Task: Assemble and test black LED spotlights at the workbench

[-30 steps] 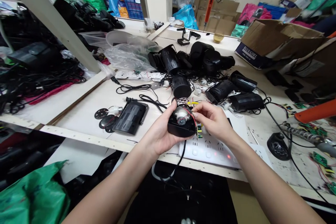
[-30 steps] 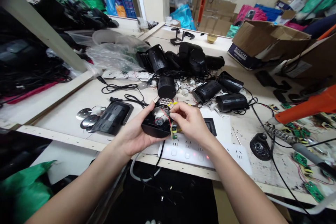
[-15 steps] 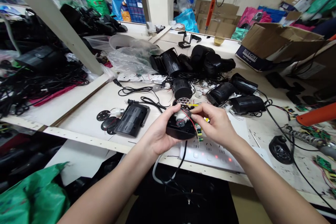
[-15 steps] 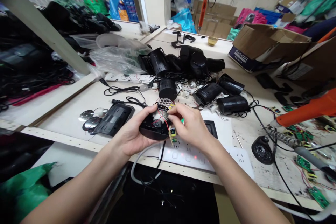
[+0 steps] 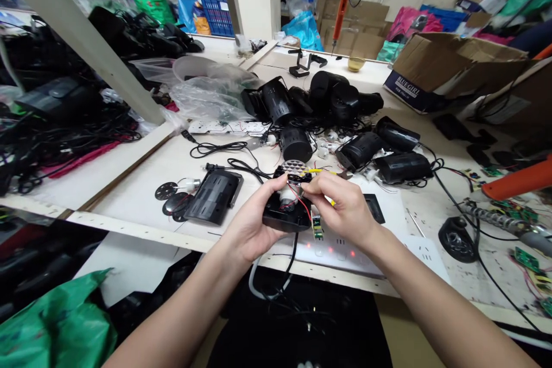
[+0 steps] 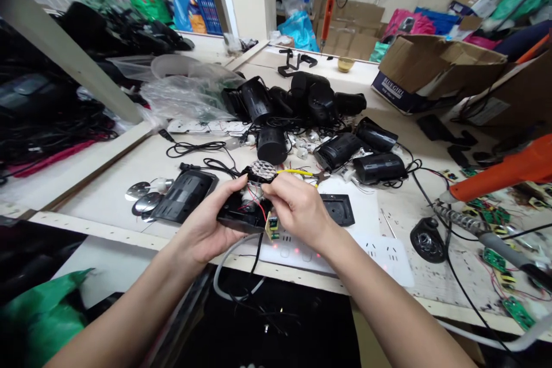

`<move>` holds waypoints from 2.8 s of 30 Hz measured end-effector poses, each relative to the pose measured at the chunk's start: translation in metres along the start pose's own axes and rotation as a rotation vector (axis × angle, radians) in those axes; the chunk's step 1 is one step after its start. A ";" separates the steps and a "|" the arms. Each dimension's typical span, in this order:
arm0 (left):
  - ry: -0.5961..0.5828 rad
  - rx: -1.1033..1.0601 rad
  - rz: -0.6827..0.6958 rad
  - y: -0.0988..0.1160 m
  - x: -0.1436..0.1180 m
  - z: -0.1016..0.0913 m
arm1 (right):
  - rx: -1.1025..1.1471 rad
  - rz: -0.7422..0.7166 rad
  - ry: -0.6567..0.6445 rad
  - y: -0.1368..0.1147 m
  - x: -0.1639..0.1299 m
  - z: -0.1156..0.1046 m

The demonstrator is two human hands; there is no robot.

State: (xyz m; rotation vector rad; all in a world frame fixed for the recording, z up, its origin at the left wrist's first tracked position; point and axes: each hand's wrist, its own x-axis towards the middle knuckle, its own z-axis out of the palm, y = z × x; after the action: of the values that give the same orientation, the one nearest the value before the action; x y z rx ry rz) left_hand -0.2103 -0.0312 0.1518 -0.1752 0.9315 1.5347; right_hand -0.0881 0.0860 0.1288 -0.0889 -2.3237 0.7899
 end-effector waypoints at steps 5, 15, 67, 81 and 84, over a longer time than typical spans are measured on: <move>-0.050 -0.030 0.102 0.004 0.000 -0.013 | 0.047 0.014 -0.028 -0.013 0.006 -0.005; -0.159 0.061 0.235 0.007 0.002 -0.042 | 0.032 0.239 0.179 -0.033 -0.021 0.002; -0.132 0.241 0.320 -0.029 -0.007 -0.045 | 0.317 0.726 0.190 -0.040 -0.003 0.020; -0.029 0.117 0.161 -0.023 -0.013 -0.036 | 0.179 0.529 0.239 -0.032 -0.002 0.007; 0.025 0.092 0.099 -0.021 -0.015 -0.031 | -0.065 0.281 0.231 -0.027 0.008 -0.004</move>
State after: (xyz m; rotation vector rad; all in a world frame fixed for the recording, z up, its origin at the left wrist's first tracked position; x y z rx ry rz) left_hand -0.2010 -0.0645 0.1311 -0.0837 1.0411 1.5800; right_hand -0.0876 0.0683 0.1510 -0.5177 -2.1414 0.7932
